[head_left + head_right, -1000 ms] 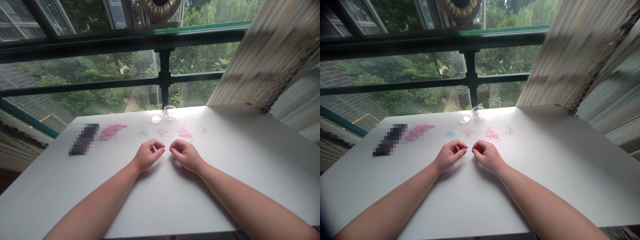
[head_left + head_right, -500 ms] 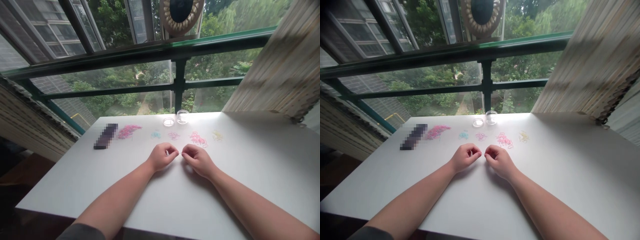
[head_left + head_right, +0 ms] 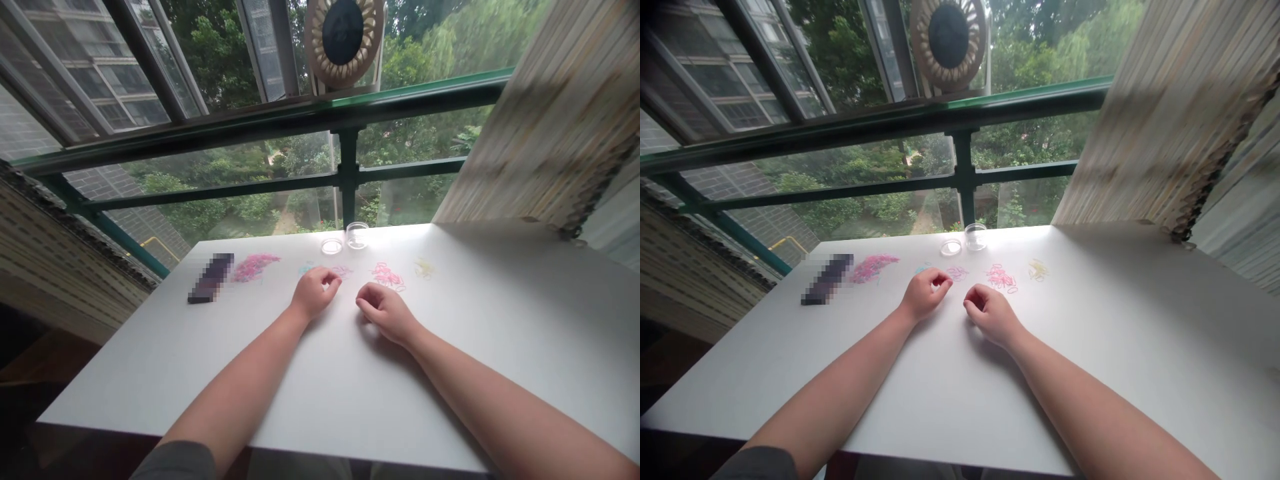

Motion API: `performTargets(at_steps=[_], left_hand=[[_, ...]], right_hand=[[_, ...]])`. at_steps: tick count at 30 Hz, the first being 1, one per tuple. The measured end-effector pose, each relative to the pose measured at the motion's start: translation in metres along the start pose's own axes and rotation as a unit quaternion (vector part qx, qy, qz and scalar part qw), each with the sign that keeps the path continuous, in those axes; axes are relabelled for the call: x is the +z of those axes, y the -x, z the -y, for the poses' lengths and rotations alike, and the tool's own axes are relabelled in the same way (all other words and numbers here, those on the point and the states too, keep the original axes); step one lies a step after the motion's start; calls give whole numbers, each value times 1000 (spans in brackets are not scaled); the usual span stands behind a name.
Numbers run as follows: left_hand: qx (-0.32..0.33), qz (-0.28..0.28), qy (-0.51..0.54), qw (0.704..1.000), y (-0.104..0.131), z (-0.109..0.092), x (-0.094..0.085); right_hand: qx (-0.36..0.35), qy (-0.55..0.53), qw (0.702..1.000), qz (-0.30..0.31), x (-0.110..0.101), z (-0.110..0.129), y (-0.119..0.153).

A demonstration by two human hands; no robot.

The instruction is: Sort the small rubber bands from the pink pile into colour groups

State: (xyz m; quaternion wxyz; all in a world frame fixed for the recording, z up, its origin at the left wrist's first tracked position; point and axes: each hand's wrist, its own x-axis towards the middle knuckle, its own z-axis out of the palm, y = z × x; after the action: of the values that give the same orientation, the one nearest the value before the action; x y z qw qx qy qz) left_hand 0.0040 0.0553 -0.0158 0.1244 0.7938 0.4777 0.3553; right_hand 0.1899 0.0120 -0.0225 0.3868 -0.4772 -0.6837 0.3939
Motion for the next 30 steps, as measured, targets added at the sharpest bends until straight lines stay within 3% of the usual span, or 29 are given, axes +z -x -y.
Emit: performTargets(at_steps=[6, 14, 30], left_hand=[[8, -26, -137, 990, -35, 15, 11], [2, -20, -165, 986, -31, 17, 15], [-2, -20, -124, 992, -30, 21, 16]], right_hand=[[0, -7, 1000, 5, 0, -1, 0], [0, -10, 1000, 21, 0, 0, -1], [0, -13, 1000, 23, -1, 1, 0]])
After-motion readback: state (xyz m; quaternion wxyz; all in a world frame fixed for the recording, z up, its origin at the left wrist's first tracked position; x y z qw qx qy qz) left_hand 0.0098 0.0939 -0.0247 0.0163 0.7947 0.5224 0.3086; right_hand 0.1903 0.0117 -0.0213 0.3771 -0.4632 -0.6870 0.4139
